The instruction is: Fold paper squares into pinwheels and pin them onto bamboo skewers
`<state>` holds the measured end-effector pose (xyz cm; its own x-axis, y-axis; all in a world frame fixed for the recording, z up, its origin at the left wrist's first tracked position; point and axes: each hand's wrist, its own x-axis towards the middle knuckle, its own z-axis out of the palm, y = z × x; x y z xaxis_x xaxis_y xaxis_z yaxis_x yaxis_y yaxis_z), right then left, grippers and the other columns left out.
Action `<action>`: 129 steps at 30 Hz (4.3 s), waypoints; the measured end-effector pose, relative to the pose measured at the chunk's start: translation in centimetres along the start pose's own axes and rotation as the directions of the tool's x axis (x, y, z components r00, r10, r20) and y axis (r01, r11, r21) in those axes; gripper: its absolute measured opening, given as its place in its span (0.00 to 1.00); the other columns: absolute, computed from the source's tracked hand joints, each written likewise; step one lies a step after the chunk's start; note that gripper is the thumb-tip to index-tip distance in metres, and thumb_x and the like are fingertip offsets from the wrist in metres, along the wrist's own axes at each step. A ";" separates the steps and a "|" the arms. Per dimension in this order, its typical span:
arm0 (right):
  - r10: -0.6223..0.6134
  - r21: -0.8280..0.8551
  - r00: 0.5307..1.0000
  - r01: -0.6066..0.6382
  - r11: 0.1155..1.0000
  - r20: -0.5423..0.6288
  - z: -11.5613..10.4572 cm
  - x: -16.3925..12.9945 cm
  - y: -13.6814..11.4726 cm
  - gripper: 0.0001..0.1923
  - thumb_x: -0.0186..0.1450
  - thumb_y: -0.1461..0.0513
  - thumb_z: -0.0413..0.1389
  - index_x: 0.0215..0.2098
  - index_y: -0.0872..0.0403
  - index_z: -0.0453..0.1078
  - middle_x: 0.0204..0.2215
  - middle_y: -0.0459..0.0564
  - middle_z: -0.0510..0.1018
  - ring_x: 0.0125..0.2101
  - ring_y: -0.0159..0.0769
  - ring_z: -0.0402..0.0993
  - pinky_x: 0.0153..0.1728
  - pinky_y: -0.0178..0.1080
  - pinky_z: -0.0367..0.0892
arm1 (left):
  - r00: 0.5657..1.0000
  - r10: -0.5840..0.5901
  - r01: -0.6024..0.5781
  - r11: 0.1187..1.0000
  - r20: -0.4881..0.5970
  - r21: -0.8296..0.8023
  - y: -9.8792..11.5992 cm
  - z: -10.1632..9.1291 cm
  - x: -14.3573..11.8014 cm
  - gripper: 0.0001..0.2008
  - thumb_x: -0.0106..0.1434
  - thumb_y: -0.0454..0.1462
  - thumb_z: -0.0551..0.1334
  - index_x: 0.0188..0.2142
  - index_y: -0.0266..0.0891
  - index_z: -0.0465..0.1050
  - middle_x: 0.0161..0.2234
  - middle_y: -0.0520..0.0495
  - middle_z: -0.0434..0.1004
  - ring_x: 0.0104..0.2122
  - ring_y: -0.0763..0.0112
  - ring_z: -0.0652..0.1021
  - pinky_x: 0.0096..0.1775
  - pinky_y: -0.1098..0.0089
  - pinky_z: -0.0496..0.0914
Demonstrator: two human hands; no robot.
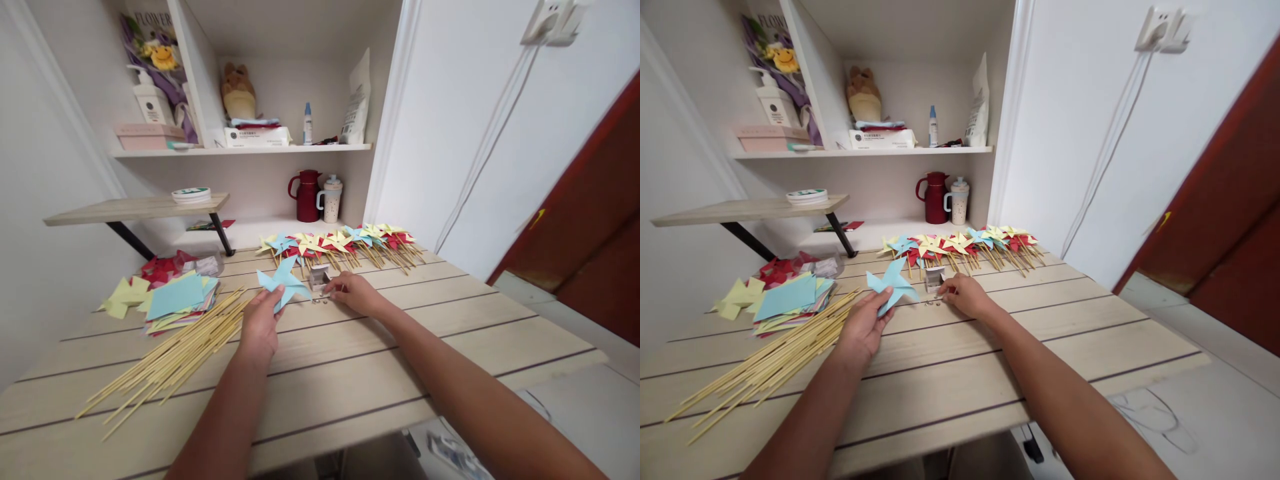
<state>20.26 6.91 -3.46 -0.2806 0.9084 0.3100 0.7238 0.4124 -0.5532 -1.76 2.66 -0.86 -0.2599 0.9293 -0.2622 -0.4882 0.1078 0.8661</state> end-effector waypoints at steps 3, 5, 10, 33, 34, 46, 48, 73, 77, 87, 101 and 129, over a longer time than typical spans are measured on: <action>-0.022 0.018 1.000 0.022 1.000 0.006 0.1 0.0 -0.3 0.09 0.58 0.67 0.59 0.37 0.51 0.79 0.32 0.48 0.78 0.32 0.35 0.72 0.35 0.34 0.64 | 1.000 -0.001 0.001 1.000 -0.003 0.000 0.0 0.0 0.0 0.04 0.55 0.28 0.68 0.29 0.35 0.78 0.30 0.48 0.79 0.28 0.78 0.76 0.31 0.77 0.69; -0.039 0.028 0.999 0.039 0.999 -0.001 0.2 -0.1 -0.5 0.09 0.58 0.67 0.59 0.36 0.51 0.79 0.32 0.48 0.78 0.32 0.35 0.72 0.35 0.34 0.65 | 1.000 -0.001 0.001 1.000 -0.002 -0.001 0.0 0.0 0.0 0.03 0.55 0.28 0.68 0.29 0.35 0.77 0.30 0.48 0.79 0.28 0.78 0.76 0.31 0.77 0.69; -0.074 0.013 0.996 0.074 0.997 -0.051 0.9 0.0 -1.0 0.09 0.64 0.65 0.56 0.37 0.51 0.80 0.33 0.50 0.78 0.35 0.36 0.73 0.39 0.36 0.65 | 1.000 -0.005 0.005 1.000 0.013 -0.015 0.0 0.1 -0.2 0.04 0.54 0.28 0.69 0.29 0.34 0.77 0.29 0.48 0.79 0.27 0.78 0.75 0.31 0.77 0.69; -0.077 -0.029 0.997 0.076 0.997 -0.030 2.8 0.2 -1.4 0.08 0.61 0.66 0.59 0.35 0.49 0.79 0.32 0.48 0.73 0.34 0.35 0.70 0.38 0.35 0.64 | 0.999 -0.014 0.014 1.000 0.032 -0.021 -0.2 0.1 -0.2 0.04 0.52 0.29 0.71 0.29 0.35 0.78 0.29 0.48 0.79 0.26 0.78 0.75 0.31 0.76 0.69; -0.077 -0.024 0.996 0.076 0.997 -0.034 2.9 0.2 -1.4 0.08 0.61 0.66 0.59 0.35 0.49 0.79 0.32 0.48 0.73 0.33 0.35 0.70 0.38 0.35 0.63 | 0.999 -0.016 0.016 1.000 0.030 -0.020 -0.2 0.1 -0.2 0.04 0.53 0.29 0.70 0.29 0.35 0.78 0.29 0.48 0.79 0.26 0.78 0.75 0.31 0.76 0.69; -0.071 0.016 0.997 0.071 0.997 -0.039 2.7 0.1 -1.6 0.07 0.59 0.68 0.60 0.33 0.51 0.78 0.32 0.48 0.73 0.32 0.34 0.70 0.37 0.35 0.63 | 0.998 -0.029 0.029 1.000 0.050 -0.007 -0.3 0.0 -0.2 0.03 0.56 0.29 0.68 0.29 0.36 0.78 0.30 0.48 0.80 0.26 0.79 0.76 0.31 0.77 0.69; -0.072 0.028 0.997 0.074 0.997 -0.037 2.7 0.1 -1.5 0.07 0.60 0.67 0.60 0.34 0.51 0.79 0.32 0.48 0.73 0.32 0.34 0.70 0.37 0.35 0.63 | 0.998 -0.033 0.033 0.999 0.051 -0.005 -0.3 0.0 -0.2 0.03 0.56 0.29 0.68 0.28 0.36 0.78 0.30 0.48 0.80 0.26 0.79 0.75 0.31 0.77 0.69; -0.061 0.117 0.997 0.065 0.991 -0.039 2.8 0.2 -1.3 0.07 0.58 0.66 0.62 0.34 0.51 0.80 0.30 0.47 0.71 0.31 0.35 0.69 0.36 0.36 0.64 | 0.996 -0.028 0.027 1.000 0.087 0.006 -0.5 -0.1 0.0 0.03 0.54 0.30 0.70 0.30 0.35 0.78 0.32 0.47 0.80 0.28 0.78 0.75 0.32 0.76 0.69; -0.070 0.132 0.994 0.081 0.988 -0.081 2.6 0.1 -1.2 0.08 0.59 0.67 0.60 0.34 0.51 0.80 0.30 0.48 0.72 0.32 0.36 0.70 0.37 0.37 0.65 | 0.995 -0.025 0.025 1.000 0.092 0.004 -0.5 -0.2 0.0 0.03 0.55 0.30 0.69 0.30 0.35 0.79 0.33 0.47 0.80 0.28 0.78 0.76 0.32 0.76 0.70; -0.126 0.127 0.989 0.135 0.983 -0.081 3.0 -0.1 -1.4 0.09 0.60 0.69 0.58 0.33 0.52 0.79 0.31 0.49 0.72 0.33 0.36 0.70 0.38 0.38 0.65 | 0.995 -0.022 0.022 1.000 0.094 0.002 -0.6 -0.2 0.0 0.03 0.54 0.30 0.70 0.30 0.36 0.79 0.33 0.47 0.80 0.28 0.78 0.75 0.31 0.77 0.70; -0.186 0.108 0.982 0.183 0.977 0.019 3.2 -0.1 -1.9 0.05 0.59 0.68 0.61 0.33 0.54 0.78 0.29 0.46 0.69 0.30 0.34 0.67 0.35 0.36 0.63 | 0.995 -0.036 0.036 0.999 0.088 0.003 -0.4 0.0 -0.4 0.03 0.54 0.30 0.69 0.28 0.36 0.78 0.29 0.49 0.80 0.26 0.79 0.74 0.31 0.78 0.69; -0.141 0.196 0.988 0.127 0.973 0.064 2.5 -0.5 -2.3 0.03 0.59 0.66 0.60 0.31 0.54 0.78 0.27 0.45 0.72 0.28 0.31 0.67 0.31 0.33 0.61 | 0.995 -0.032 0.031 0.999 0.092 0.011 -0.6 -0.1 -0.1 0.04 0.52 0.31 0.71 0.28 0.36 0.78 0.31 0.49 0.80 0.27 0.78 0.75 0.33 0.74 0.68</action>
<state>17.12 5.73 -4.31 -0.4203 0.8434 0.3347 0.5452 0.5295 -0.6499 -1.56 2.49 -1.42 -0.1670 0.9539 -0.2493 -0.4870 0.1401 0.8621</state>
